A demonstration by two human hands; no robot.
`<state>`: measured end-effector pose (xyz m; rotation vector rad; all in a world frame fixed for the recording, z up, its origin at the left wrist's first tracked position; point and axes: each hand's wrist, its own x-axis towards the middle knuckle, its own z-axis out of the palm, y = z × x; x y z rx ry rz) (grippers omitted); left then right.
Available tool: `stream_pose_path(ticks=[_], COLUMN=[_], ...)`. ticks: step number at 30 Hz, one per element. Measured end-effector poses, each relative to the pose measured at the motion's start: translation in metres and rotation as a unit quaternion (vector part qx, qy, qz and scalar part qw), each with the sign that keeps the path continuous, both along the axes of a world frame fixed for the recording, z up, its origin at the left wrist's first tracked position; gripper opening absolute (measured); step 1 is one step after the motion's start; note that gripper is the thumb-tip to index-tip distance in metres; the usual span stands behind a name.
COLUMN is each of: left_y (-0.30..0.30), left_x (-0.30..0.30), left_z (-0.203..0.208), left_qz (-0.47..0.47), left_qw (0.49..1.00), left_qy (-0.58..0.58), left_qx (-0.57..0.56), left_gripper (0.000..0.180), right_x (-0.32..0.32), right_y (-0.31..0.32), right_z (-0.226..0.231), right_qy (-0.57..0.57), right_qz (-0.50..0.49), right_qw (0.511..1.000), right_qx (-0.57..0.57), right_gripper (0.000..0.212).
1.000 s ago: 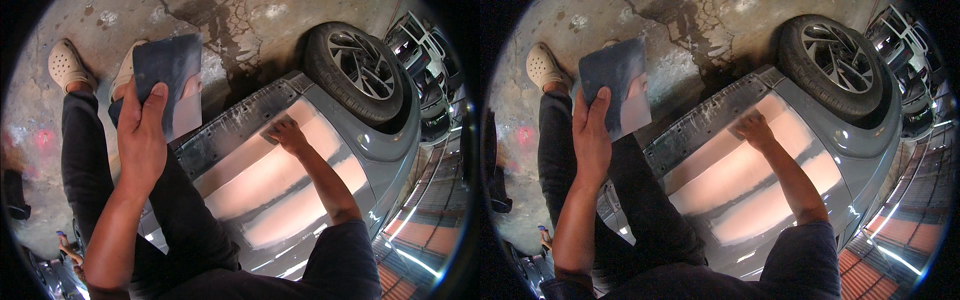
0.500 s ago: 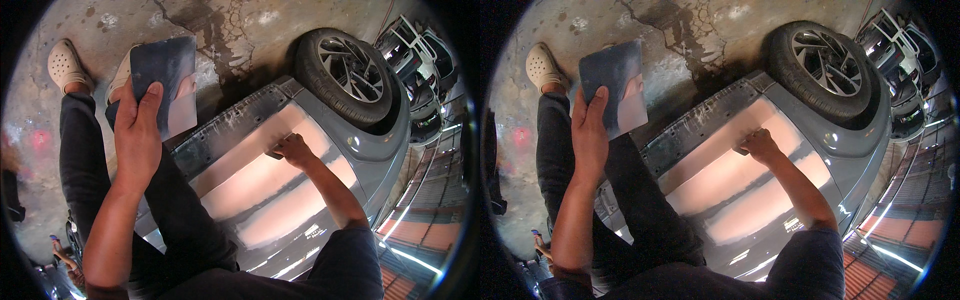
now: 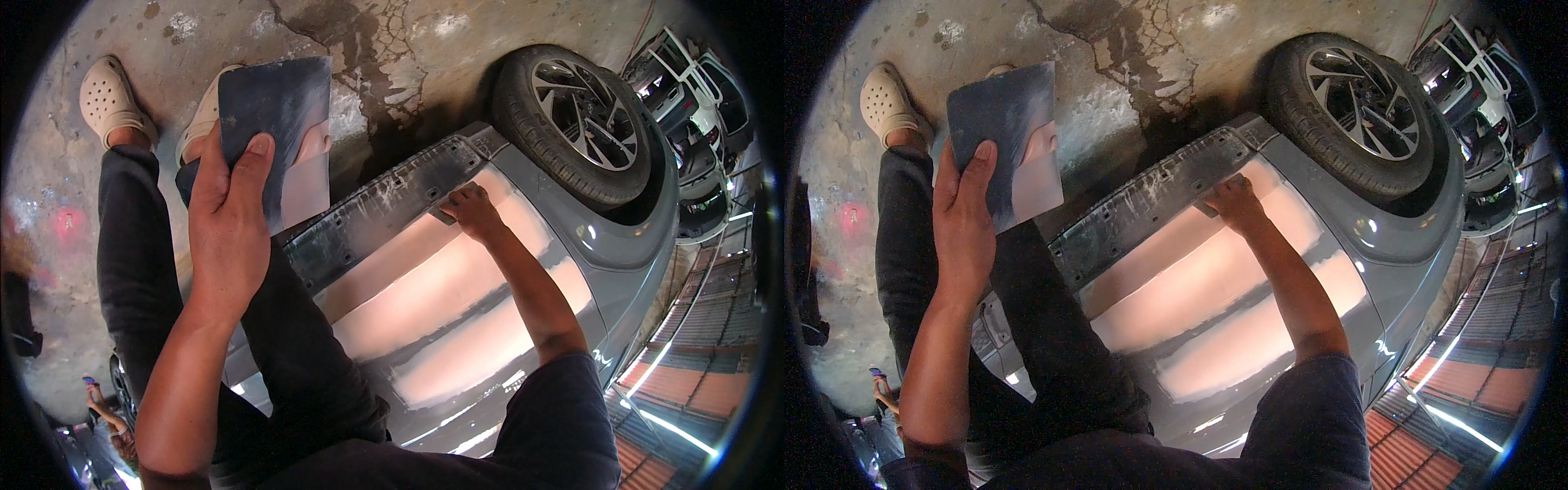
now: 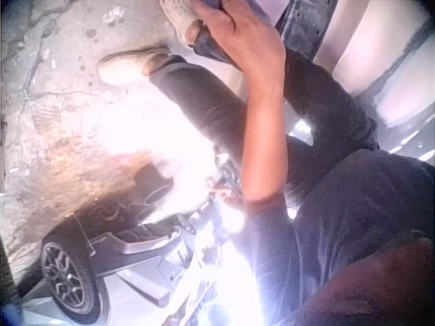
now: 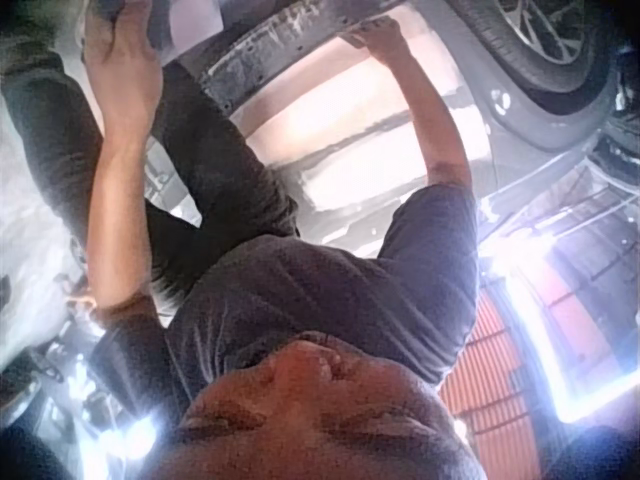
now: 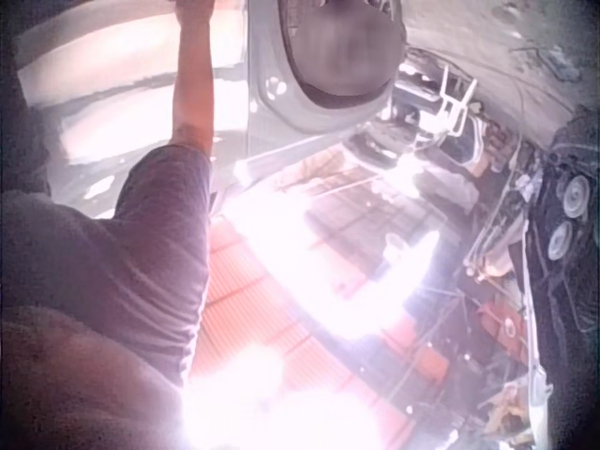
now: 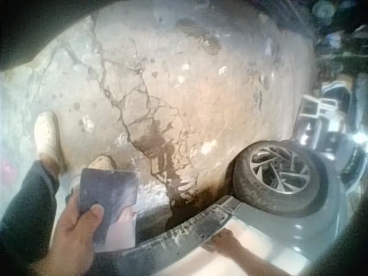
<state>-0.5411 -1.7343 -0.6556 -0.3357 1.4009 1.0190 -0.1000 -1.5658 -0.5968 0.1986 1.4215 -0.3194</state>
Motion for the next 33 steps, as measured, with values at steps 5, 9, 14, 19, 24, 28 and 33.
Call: stream_pose_path(ticks=[5,9,14,19,24,28,33], left_y=[0.0,0.001,-0.004,-0.003,0.0,0.001,-0.022], left_x=[0.004,0.005,0.008,0.002,0.005,0.026,0.056], left_z=[0.0,-0.002,-0.005,-0.006,-0.003,0.004,0.007], left_qz=[-0.005,0.012,0.019,0.029,0.057,0.077,0.131], left_qw=[1.0,1.0,0.999,0.997,0.99,0.969,0.928], left_qy=[0.007,-0.017,-0.033,-0.077,-0.131,-0.231,-0.333], left_qx=[0.001,0.004,0.005,-0.014,-0.003,-0.052,-0.098], left_gripper=[0.031,0.033,0.036,0.038,0.042,0.031,0.031], right_x=[0.01,-0.018,-0.013,-0.038,-0.089,-0.176,-0.279], right_y=[-0.006,-0.012,-0.016,-0.011,-0.003,-0.019,-0.089], right_z=[-0.001,0.01,0.043,0.079,0.095,0.096,0.086], right_qy=[0.013,-0.025,-0.024,-0.028,-0.044,0.179,0.307], right_qz=[-0.009,-0.029,-0.029,-0.041,-0.121,-0.447,-0.596], right_qw=[1.0,0.999,0.998,0.998,0.991,0.868,0.738], right_qx=[0.005,-0.006,-0.046,-0.042,0.024,0.117,0.078], right_gripper=[0.042,0.038,0.034,0.034,0.049,0.071,0.079])
